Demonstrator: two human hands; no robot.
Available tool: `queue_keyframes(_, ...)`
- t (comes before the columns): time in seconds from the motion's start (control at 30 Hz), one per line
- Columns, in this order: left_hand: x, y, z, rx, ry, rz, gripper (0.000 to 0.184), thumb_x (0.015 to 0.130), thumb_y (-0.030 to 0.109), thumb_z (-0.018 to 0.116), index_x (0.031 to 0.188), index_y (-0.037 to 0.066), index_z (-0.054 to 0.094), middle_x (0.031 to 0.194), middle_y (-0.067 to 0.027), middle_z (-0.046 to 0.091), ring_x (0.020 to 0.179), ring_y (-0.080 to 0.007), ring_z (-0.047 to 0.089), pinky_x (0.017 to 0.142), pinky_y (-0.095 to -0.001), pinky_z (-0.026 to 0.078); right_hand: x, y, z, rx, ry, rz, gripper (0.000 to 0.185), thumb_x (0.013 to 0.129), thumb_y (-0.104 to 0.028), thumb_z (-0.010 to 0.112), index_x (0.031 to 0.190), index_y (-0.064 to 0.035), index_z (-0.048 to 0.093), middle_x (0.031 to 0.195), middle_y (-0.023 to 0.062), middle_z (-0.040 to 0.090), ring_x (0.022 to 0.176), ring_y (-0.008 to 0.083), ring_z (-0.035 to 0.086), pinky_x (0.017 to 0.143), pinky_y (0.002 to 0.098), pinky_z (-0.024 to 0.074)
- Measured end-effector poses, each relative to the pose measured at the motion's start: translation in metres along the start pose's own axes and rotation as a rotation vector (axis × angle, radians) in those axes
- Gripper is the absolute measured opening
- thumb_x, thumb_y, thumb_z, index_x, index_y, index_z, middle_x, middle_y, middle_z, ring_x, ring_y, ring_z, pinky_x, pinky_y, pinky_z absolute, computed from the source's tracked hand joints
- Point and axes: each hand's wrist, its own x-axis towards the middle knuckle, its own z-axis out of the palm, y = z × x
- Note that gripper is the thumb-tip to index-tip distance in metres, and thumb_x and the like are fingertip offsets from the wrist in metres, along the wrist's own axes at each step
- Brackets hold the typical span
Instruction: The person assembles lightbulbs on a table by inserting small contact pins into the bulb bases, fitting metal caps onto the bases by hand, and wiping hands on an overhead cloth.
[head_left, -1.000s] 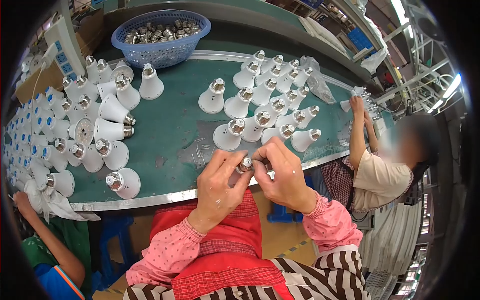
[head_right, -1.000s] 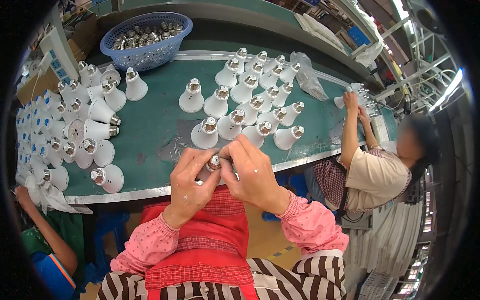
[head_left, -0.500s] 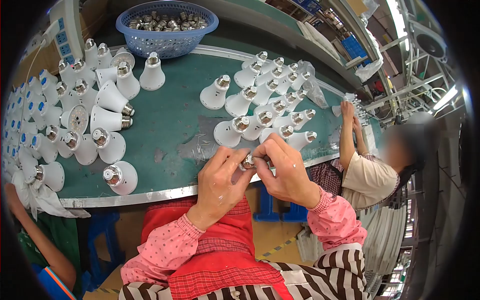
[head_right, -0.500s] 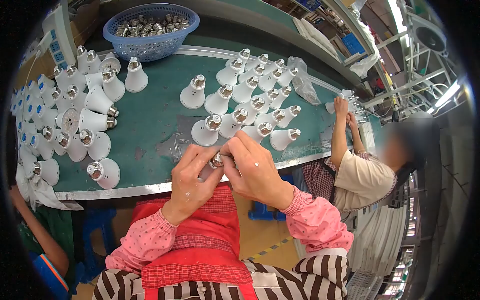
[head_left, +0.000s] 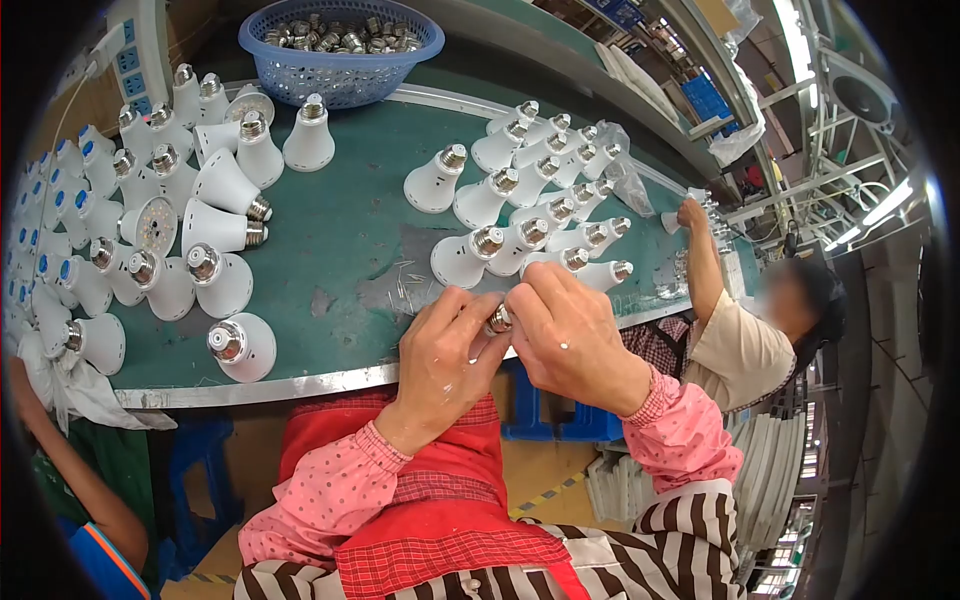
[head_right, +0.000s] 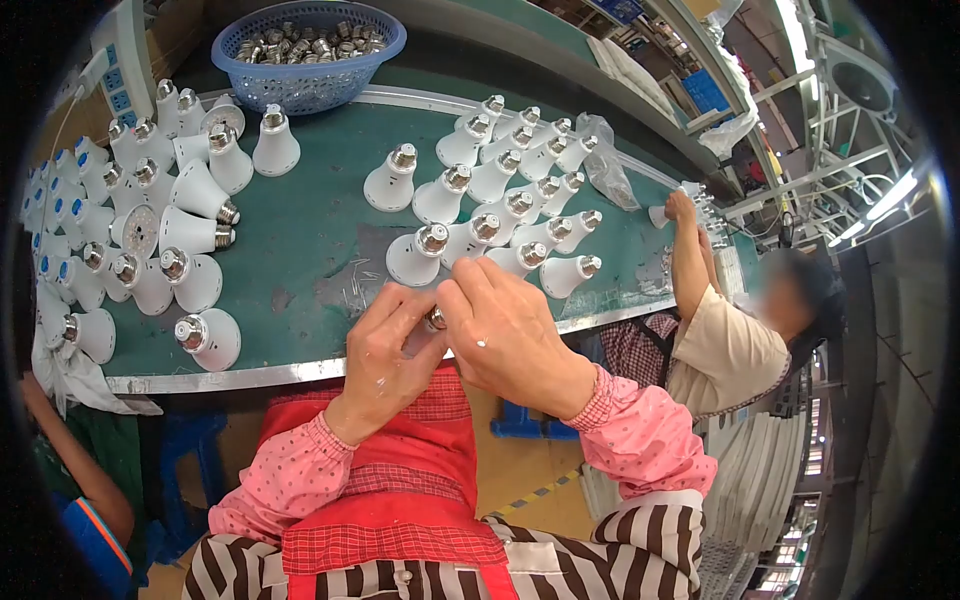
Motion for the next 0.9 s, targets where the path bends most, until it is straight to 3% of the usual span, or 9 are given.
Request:
queue_keyframes(0.13, 0.001, -0.002, 0.0, 0.01, 0.002, 0.027, 0.038, 0.079, 0.009, 0.084, 0.114, 0.005, 0.07, 0.098, -0.0087, 0.062, 0.085, -0.0331, 0.065, 0.075, -0.0437, 0.053, -0.006, 0.001, 0.001, -0.005, 0.007, 0.015, 0.022, 0.074, 0.003, 0.068, 0.092, -0.0006, 0.057, 0.089, 0.0141, 0.053, 0.082, 0.0346, 0.061, 0.067, 0.0416, 0.0513)
queue_keyframes(0.33, 0.002, 0.001, -0.003, 0.031, -0.004, 0.021, 0.038, 0.08, 0.002, 0.083, 0.117, 0.004, 0.072, 0.099, -0.0115, 0.066, 0.087, -0.0314, 0.067, 0.075, -0.0401, 0.054, -0.02, 0.011, 0.01, 0.919, -0.038, 0.695, 0.015, 0.096, -0.01, 0.073, 0.101, 0.0004, 0.063, 0.087, 0.0043, 0.066, 0.072, 0.0139, 0.063, 0.063, 0.0311, 0.0501)
queue_keyframes(0.43, 0.001, 0.0, -0.001, 0.039, -0.002, 0.021, 0.038, 0.08, 0.003, 0.083, 0.117, 0.003, 0.072, 0.1, -0.0117, 0.066, 0.087, -0.0318, 0.067, 0.075, -0.0403, 0.054, -0.019, 0.015, 0.012, 1.192, -0.065, 0.801, 0.017, 0.1, -0.014, 0.074, 0.105, -0.0008, 0.064, 0.089, 0.001, 0.065, 0.074, 0.0064, 0.059, 0.064, 0.0245, 0.0485)
queue_keyframes(0.63, 0.0, -0.003, 0.0, 0.039, 0.011, 0.05, 0.039, 0.079, 0.01, 0.086, 0.114, 0.007, 0.069, 0.097, -0.0076, 0.062, 0.083, -0.0325, 0.064, 0.073, -0.0429, 0.051, -0.015, 0.02, 0.015, 1.504, -0.075, 0.859, 0.015, 0.096, -0.009, 0.075, 0.1, -0.0034, 0.062, 0.088, 0.0023, 0.065, 0.072, 0.0081, 0.059, 0.063, 0.0242, 0.047)
queue_keyframes(0.9, -0.002, -0.004, 0.001, 0.024, -0.001, 0.026, 0.039, 0.078, 0.01, 0.086, 0.114, 0.007, 0.069, 0.098, -0.0072, 0.061, 0.082, -0.0317, 0.064, 0.075, -0.0426, 0.05, -0.015, 0.032, 0.02, 1.729, -0.174, 0.947, 0.011, 0.094, -0.006, 0.072, 0.099, -0.0052, 0.062, 0.088, 0.0022, 0.065, 0.071, 0.0089, 0.059, 0.062, 0.0243, 0.0455)
